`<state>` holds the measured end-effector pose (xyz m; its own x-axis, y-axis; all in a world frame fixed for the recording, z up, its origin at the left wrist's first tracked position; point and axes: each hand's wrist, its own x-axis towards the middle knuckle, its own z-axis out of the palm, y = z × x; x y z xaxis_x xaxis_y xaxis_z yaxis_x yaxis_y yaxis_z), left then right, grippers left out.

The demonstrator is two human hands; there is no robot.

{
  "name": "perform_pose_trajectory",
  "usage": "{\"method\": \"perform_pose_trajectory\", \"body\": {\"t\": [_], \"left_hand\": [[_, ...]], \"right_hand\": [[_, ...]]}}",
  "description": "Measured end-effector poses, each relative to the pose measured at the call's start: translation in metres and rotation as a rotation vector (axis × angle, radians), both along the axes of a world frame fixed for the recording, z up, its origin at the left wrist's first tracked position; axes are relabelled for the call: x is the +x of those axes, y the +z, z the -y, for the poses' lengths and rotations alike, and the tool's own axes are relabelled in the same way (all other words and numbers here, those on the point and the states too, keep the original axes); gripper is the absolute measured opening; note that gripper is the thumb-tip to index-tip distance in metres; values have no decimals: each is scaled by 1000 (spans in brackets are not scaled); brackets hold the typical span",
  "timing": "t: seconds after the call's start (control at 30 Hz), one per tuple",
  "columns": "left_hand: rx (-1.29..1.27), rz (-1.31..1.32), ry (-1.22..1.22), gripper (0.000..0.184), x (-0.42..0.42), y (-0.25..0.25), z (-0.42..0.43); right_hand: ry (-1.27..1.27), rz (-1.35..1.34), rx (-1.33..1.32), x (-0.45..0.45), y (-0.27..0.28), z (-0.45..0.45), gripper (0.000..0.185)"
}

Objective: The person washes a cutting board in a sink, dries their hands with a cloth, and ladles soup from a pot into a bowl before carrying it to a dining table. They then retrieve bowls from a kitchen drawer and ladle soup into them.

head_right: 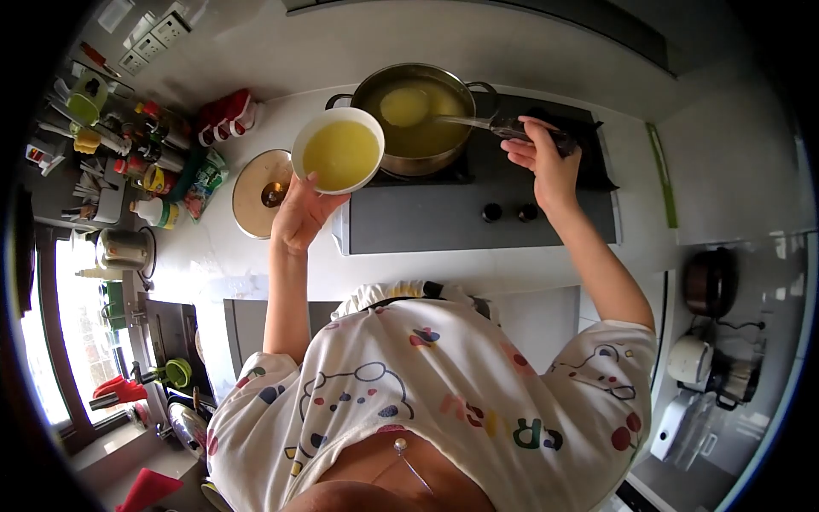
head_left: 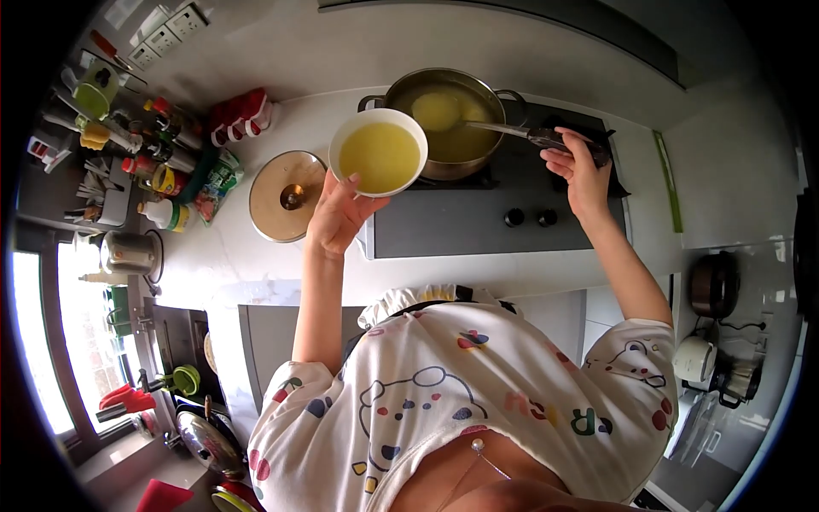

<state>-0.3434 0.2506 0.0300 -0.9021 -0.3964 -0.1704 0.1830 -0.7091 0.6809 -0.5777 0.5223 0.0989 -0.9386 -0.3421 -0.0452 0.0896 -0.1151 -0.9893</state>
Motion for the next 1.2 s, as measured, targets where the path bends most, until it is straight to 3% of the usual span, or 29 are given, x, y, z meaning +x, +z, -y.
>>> {"method": "perform_pose_trajectory", "body": {"t": [0.5, 0.67, 0.8, 1.0, 1.1, 1.2], "left_hand": [[33, 21, -7, 42, -7, -2, -3], [18, 35, -7, 46, -9, 1, -4], [18, 23, -13, 52, -9, 4, -3], [41, -11, -14, 56, -9, 8, -2], [49, -22, -15, 57, -9, 11, -1], [42, -45, -17, 55, -9, 9, 0]], "right_hand": [[80, -79, 75, 6, 104, -17, 27], [143, 20, 21, 22, 105, -17, 26], [237, -107, 36, 43, 93, -17, 29], [312, -540, 145, 70, 92, -29, 27], [401, -1004, 65, 70, 88, -34, 28], [480, -1522, 204, 75, 96, -36, 31]]}}
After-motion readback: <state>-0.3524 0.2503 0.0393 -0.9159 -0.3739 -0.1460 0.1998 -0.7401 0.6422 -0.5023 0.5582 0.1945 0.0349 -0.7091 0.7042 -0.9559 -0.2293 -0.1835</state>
